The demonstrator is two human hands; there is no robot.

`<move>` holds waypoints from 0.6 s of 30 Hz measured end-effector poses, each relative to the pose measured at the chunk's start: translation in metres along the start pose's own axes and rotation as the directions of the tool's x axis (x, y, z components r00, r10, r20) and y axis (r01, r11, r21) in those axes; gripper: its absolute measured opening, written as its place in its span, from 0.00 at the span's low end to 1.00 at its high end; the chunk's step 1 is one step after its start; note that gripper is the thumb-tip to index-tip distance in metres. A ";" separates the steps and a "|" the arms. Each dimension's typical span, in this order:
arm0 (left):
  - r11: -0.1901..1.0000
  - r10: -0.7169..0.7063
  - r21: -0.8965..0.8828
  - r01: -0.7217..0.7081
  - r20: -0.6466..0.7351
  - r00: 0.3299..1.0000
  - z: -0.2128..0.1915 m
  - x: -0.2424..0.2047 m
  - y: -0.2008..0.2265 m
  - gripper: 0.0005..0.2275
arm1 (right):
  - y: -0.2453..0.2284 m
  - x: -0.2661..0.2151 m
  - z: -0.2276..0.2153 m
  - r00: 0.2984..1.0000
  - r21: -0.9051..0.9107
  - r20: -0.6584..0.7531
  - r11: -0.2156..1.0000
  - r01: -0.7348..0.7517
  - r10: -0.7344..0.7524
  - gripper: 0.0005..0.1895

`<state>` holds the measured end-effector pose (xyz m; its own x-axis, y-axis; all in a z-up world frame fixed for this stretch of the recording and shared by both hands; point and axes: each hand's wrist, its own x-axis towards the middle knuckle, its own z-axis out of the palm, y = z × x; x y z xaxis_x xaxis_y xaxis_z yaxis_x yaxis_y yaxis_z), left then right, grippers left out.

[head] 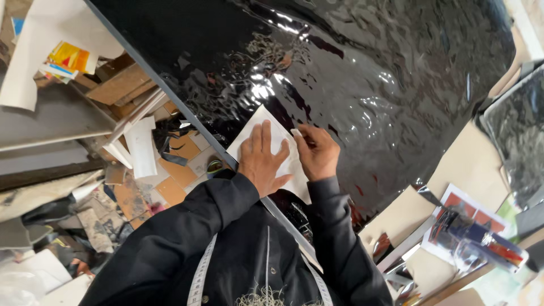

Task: The person uses a ruler and chalk to mark a white paper template on a black glossy sheet, then cuts the sheet along the marked lines with scissors. The person repeats the process with a second template, marking and cutting the material.

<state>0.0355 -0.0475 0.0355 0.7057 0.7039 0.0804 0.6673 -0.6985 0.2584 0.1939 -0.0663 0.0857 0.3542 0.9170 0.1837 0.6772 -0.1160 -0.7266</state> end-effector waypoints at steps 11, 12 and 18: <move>0.987 -0.030 0.158 0.002 0.175 0.984 -0.009 0.001 0.002 0.40 | 0.005 0.019 0.030 0.991 -0.041 0.103 0.995 0.091 -0.086 0.07; 0.990 -0.027 0.144 -0.001 0.194 0.981 -0.008 0.001 0.003 0.40 | 0.006 0.021 0.030 0.990 -0.034 0.110 0.995 0.096 -0.091 0.07; 0.993 -0.023 0.116 0.006 0.152 0.988 -0.005 0.002 0.002 0.40 | 0.006 0.027 0.037 0.991 -0.045 0.092 0.994 0.103 -0.099 0.08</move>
<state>0.0375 -0.0471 0.0410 0.7178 0.6924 -0.0725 0.6944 -0.7046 0.1458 0.1839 -0.0283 0.0617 0.2250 0.9551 0.1929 0.7387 -0.0381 -0.6730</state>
